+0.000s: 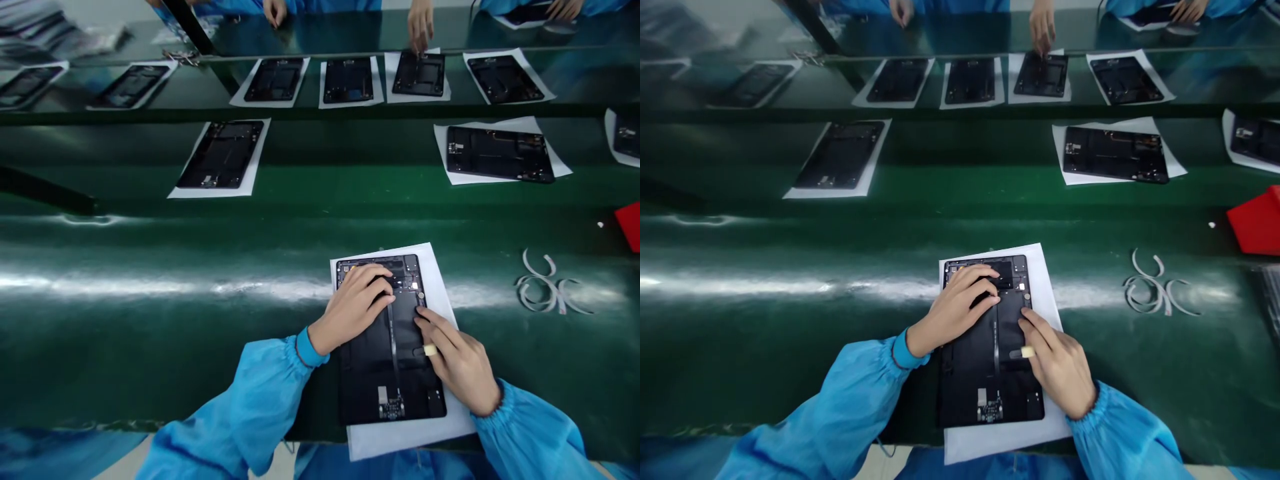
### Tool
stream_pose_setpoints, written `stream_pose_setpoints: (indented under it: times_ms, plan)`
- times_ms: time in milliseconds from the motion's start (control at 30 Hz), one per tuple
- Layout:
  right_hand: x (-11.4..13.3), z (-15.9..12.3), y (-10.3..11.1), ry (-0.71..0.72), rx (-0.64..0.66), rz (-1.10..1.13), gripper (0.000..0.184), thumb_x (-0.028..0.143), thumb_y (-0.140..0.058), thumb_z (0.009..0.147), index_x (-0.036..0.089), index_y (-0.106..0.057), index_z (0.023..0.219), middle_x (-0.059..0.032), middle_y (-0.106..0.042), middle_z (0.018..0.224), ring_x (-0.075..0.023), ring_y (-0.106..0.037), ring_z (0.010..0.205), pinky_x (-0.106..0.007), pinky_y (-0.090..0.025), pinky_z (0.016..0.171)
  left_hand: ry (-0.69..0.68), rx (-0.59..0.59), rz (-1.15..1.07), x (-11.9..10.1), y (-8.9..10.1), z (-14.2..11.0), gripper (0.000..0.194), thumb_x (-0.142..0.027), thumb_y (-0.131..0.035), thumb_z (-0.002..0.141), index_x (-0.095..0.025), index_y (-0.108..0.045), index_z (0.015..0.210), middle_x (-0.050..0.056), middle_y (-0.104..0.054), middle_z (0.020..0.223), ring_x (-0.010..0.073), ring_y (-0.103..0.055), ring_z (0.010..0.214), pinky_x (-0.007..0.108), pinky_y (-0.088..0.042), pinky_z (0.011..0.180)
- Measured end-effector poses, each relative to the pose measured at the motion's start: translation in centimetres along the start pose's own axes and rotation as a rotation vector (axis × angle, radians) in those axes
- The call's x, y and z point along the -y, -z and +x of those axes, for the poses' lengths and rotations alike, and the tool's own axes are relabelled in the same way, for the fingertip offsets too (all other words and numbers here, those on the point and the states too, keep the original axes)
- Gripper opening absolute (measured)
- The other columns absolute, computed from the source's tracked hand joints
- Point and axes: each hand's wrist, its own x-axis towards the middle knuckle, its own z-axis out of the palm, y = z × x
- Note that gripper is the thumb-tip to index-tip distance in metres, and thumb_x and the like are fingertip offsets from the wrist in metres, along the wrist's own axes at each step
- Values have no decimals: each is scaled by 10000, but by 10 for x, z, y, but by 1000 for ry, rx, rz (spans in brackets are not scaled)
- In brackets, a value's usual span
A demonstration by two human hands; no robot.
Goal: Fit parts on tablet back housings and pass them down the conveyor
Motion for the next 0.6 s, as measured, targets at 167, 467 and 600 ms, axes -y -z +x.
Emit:
stream_pose_setpoints:
  times_ms: [167, 467, 600]
  plan:
    - [0, 1, 1, 4, 4, -7, 320, 104, -380, 930, 124, -611, 1149, -111, -631, 1254, -153, -682, 780, -279, -538, 680, 5, -6, 15, -1, -1, 0, 111, -270, -503, 950, -212, -594, 923, 60, -577, 1232, 233, -486, 1198, 410, -375, 1011]
    - [0, 1, 3, -11, 41, -12, 381, 78, -356, 901, 152, -614, 1172, -100, -609, 1291, -145, -674, 745, -281, -549, 665, 3, -135, -141, -1, 1, 1, 94, -256, -555, 924, -207, -607, 864, 67, -619, 1138, 223, -545, 1112, 402, -408, 961]
    - [1, -1, 2, -6, 60, -61, 384, 71, -367, 895, 129, -610, 1187, -103, -593, 1315, -146, -661, 724, -291, -541, 676, -135, -335, -203, -16, 13, -13, 61, -210, -598, 895, -217, -606, 835, 50, -659, 990, 207, -588, 1019, 381, -457, 903]
